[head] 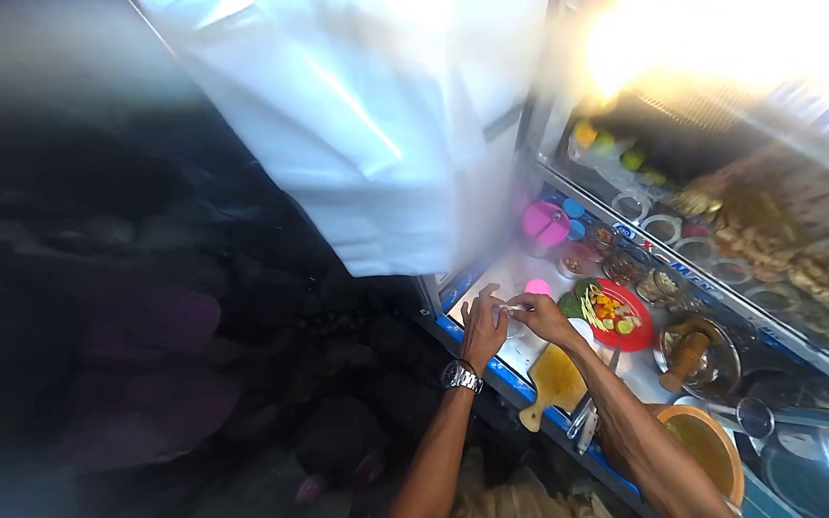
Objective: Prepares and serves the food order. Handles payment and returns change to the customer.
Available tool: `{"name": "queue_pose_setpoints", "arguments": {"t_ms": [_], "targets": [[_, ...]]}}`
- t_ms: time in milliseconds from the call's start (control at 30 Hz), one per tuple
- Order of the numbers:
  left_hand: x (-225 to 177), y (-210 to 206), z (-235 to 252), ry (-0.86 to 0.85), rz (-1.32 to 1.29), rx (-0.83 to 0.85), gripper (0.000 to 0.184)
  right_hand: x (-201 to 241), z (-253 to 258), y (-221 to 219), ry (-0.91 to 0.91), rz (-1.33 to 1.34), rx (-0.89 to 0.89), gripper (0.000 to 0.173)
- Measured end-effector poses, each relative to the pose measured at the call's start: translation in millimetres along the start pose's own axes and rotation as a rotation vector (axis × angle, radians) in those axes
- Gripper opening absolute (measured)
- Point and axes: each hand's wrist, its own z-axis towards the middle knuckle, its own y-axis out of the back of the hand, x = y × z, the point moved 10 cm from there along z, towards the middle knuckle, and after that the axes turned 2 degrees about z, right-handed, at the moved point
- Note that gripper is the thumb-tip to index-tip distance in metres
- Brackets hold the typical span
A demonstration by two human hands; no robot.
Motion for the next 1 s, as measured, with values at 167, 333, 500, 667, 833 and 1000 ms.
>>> {"name": "queue_pose_setpoints", "arguments": {"t_ms": [167, 333, 500, 667, 833, 1000], "targets": [[0, -2, 0, -0.023, 0.041, 0.03, 0.049, 10, -2, 3, 0.173, -0.063, -0.075, 0.017], [-4, 1, 7, -0.071, 0.098, 0.05, 0.053, 7, 0, 0, 0.204, 0.087, -0.026, 0.027], [-6, -2, 10, -0.193, 0.107, 0.022, 0.045, -8, 13, -5, 0.042, 0.513, 0.138, 0.038], [-24, 18, 2, -0.366, 0.079, -0.091, 0.023, -7, 13, 2, -0.057, 0.54, 0.137, 0.034], [-12, 23, -11, -0.43, 0.068, -0.163, 0.014, 2, 8, 8, -0.012, 0.456, 0.075, 0.026], [-4, 20, -19, -0.372, 0.108, -0.215, 0.014, -8, 11, 13, -0.008, 0.393, 0.036, 0.032]]}}
